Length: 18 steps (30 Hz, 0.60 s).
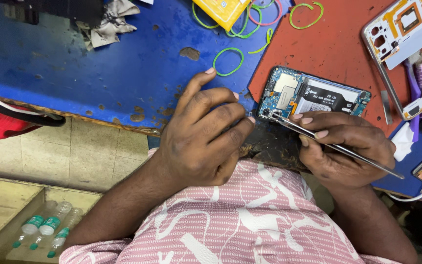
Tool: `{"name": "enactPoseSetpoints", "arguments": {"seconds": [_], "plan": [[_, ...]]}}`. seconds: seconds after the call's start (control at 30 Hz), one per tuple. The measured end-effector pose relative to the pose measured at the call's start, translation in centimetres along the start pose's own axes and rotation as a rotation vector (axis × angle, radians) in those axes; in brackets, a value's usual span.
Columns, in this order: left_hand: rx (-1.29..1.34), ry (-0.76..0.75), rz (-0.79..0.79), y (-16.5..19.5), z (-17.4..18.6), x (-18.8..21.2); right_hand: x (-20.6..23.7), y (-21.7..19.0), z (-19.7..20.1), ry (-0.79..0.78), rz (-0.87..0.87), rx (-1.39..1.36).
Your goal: The person assembles a disassembled Samsung smartphone by connecting internal components, placing the motherboard into the chassis, and securing the back cover. They then wipe the screen with a tissue.
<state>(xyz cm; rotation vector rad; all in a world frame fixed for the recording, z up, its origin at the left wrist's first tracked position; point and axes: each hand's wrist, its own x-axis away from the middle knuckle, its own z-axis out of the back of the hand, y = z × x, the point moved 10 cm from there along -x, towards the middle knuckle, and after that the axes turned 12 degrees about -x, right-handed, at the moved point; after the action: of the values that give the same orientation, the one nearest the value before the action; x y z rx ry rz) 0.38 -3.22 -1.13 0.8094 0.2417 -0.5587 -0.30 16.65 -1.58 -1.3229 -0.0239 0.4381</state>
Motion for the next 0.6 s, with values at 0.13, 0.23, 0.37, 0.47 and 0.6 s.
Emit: {"name": "enactPoseSetpoints", "arguments": {"seconds": [0.13,0.23,0.37,0.47,0.6], "plan": [[0.002,0.001,-0.001,0.02,0.03,0.04,0.14,0.07,0.1,0.023,0.007,-0.021],[0.004,0.003,-0.002,0.08,0.13,0.16,0.37,0.18,0.23,0.043,-0.015,-0.028],[0.0,0.002,-0.005,0.12,0.06,0.14,0.54,0.22,0.41,0.055,-0.036,-0.031],[0.0,-0.004,-0.003,0.1,0.0,0.14,0.65,0.24,0.49,0.064,-0.056,-0.024],[-0.004,-0.013,0.004,0.01,-0.09,0.17,0.6,0.18,0.22,0.06,-0.062,-0.027]]}}
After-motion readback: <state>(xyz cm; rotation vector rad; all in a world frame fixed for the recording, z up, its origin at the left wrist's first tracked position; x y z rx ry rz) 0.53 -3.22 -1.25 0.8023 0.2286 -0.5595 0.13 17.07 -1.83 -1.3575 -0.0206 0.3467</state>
